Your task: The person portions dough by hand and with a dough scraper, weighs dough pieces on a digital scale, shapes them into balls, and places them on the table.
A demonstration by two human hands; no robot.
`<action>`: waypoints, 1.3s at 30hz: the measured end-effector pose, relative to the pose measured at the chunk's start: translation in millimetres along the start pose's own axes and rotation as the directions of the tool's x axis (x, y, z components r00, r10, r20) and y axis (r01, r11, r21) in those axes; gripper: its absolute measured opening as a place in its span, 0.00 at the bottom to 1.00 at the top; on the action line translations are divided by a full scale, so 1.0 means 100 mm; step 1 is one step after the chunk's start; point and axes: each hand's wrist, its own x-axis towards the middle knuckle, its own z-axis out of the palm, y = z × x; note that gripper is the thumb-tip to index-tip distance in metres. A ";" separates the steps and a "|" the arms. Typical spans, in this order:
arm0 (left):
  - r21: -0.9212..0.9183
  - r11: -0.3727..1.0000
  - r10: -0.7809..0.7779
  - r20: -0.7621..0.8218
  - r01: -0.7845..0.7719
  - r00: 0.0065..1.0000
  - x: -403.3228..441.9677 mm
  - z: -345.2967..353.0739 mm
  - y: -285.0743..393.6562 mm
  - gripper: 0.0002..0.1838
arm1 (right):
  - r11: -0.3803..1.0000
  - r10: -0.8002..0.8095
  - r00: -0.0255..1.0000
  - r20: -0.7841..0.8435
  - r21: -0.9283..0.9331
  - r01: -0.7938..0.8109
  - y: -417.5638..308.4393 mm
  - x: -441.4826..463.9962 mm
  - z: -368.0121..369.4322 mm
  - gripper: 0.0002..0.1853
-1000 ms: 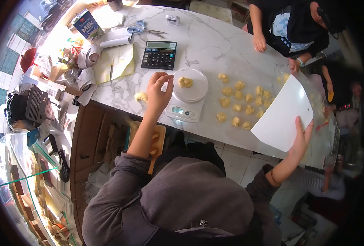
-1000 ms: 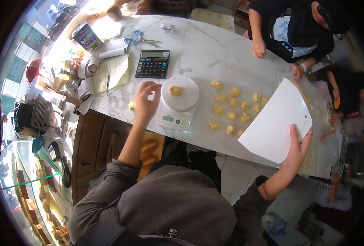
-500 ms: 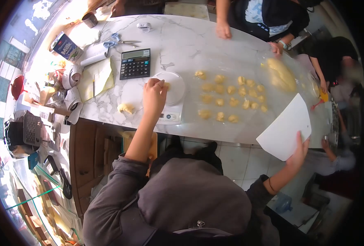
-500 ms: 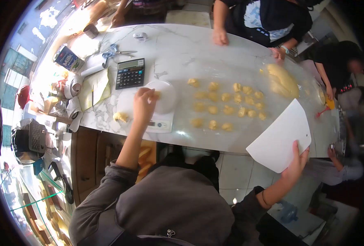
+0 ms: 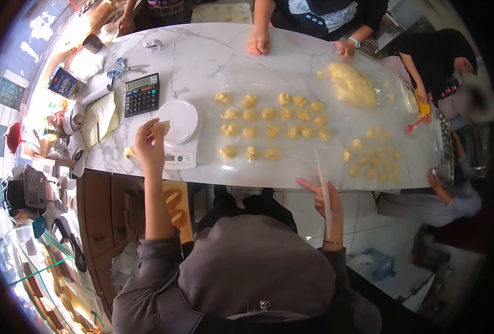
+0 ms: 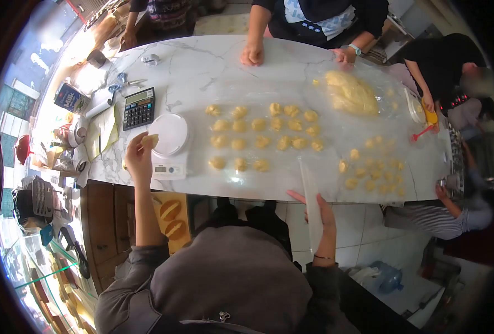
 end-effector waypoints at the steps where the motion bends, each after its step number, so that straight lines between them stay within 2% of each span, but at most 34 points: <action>1: -0.086 0.985 -0.148 0.025 0.150 0.989 -0.14 -0.02 0.20 0.10 | 1.000 0.016 1.000 0.008 0.022 -0.017 -0.01 0.09 0.02 0.32; 3: -0.032 0.925 -0.349 0.326 0.379 0.878 -0.41 -0.06 0.46 0.12 | 0.998 0.038 0.999 0.008 0.055 -0.038 -0.03 0.29 0.06 0.33; 4: 0.024 0.889 -0.406 0.502 0.457 0.764 -0.57 -0.01 0.51 0.12 | 0.997 0.046 0.999 0.000 0.065 -0.046 -0.03 0.38 0.08 0.34; 5: 0.096 0.848 -0.449 0.652 0.520 0.611 -0.75 0.07 0.55 0.13 | 0.999 0.043 0.999 -0.021 -0.008 -0.043 -0.02 0.42 0.13 0.34; 6: 0.109 0.864 -0.397 0.748 0.492 0.532 -0.95 0.21 0.57 0.14 | 0.996 0.038 0.999 -0.037 -0.083 -0.041 -0.02 0.45 0.21 0.34; 7: 0.115 0.878 -0.342 0.830 0.464 0.441 -1.18 0.38 0.57 0.15 | 0.986 0.033 0.998 -0.053 -0.160 -0.041 0.00 0.49 0.33 0.34; 8: 0.074 0.882 -0.289 0.865 0.466 0.410 -1.44 0.60 0.56 0.16 | 0.986 -0.057 0.953 -0.299 -0.165 0.008 0.05 0.54 0.62 0.33; 11: 0.000 0.853 -0.216 0.911 0.522 0.352 -1.81 1.17 0.61 0.18 | 0.924 -0.026 0.999 -0.036 -0.383 0.010 -0.18 0.62 0.23 0.29; 13: 0.016 0.913 -0.229 0.846 0.407 0.481 -1.83 1.46 0.77 0.17 | 0.954 0.112 0.983 0.146 -0.293 -0.065 -0.34 0.59 0.29 0.29; 14: 0.033 0.937 -0.229 0.810 0.348 0.540 -1.83 1.60 0.84 0.16 | 0.963 0.150 0.973 0.176 -0.249 -0.103 -0.40 0.57 0.34 0.30; 15: -0.002 0.955 -0.200 0.733 0.296 0.650 -1.83 1.73 0.87 0.15 | 0.968 0.187 0.961 0.206 -0.206 -0.144 -0.46 0.55 0.39 0.30; 17: -0.050 0.984 -0.119 0.542 0.173 0.832 -1.82 1.99 0.86 0.14 | 0.973 0.216 0.966 0.145 -0.116 -0.200 -0.55 0.53 0.48 0.33; 20: 0.008 0.994 0.099 0.296 -0.106 0.950 -1.80 2.25 0.76 0.13 | 0.962 0.264 0.931 0.252 -0.138 -0.235 -0.67 0.55 0.51 0.34; 23: 0.094 0.957 0.208 0.440 -0.275 0.874 -1.81 2.31 0.55 0.24 | 0.945 0.315 0.888 0.335 -0.201 -0.260 -0.75 0.58 0.42 0.33; 26: 0.145 0.937 0.178 0.586 -0.318 0.790 -1.81 2.17 0.80 0.34 | 0.935 0.299 0.900 0.317 -0.285 -0.210 -0.73 0.53 0.38 0.29; 29: 0.177 0.908 0.216 0.580 -0.381 0.785 -1.91 2.03 0.94 0.41 | 0.932 0.274 0.932 0.239 -0.305 -0.195 -0.75 0.47 0.23 0.28; 31: 0.202 0.921 0.151 0.602 -0.333 0.784 -2.00 1.98 0.96 0.40 | 0.939 0.239 0.950 0.203 -0.297 -0.173 -0.73 0.38 0.29 0.27; 33: 0.247 0.912 0.103 0.637 -0.328 0.764 -2.05 1.99 0.95 0.40 | 0.943 0.296 0.915 0.276 -0.236 -0.234 -0.71 0.35 0.29 0.25; 35: 0.306 0.877 0.071 0.680 -0.371 0.730 -2.09 2.04 0.86 0.40 | 0.907 0.418 0.788 0.453 -0.151 -0.394 -0.69 0.42 0.14 0.23; 37: 0.265 0.888 0.103 0.681 -0.375 0.725 -2.06 2.07 0.78 0.41 | 0.935 0.334 0.903 0.269 -0.214 -0.282 -0.65 0.46 0.02 0.21; 39: 0.260 0.890 0.115 0.667 -0.375 0.736 -2.05 2.02 0.78 0.40 | 0.936 0.258 0.961 0.099 -0.272 -0.223 -0.62 0.46 0.02 0.22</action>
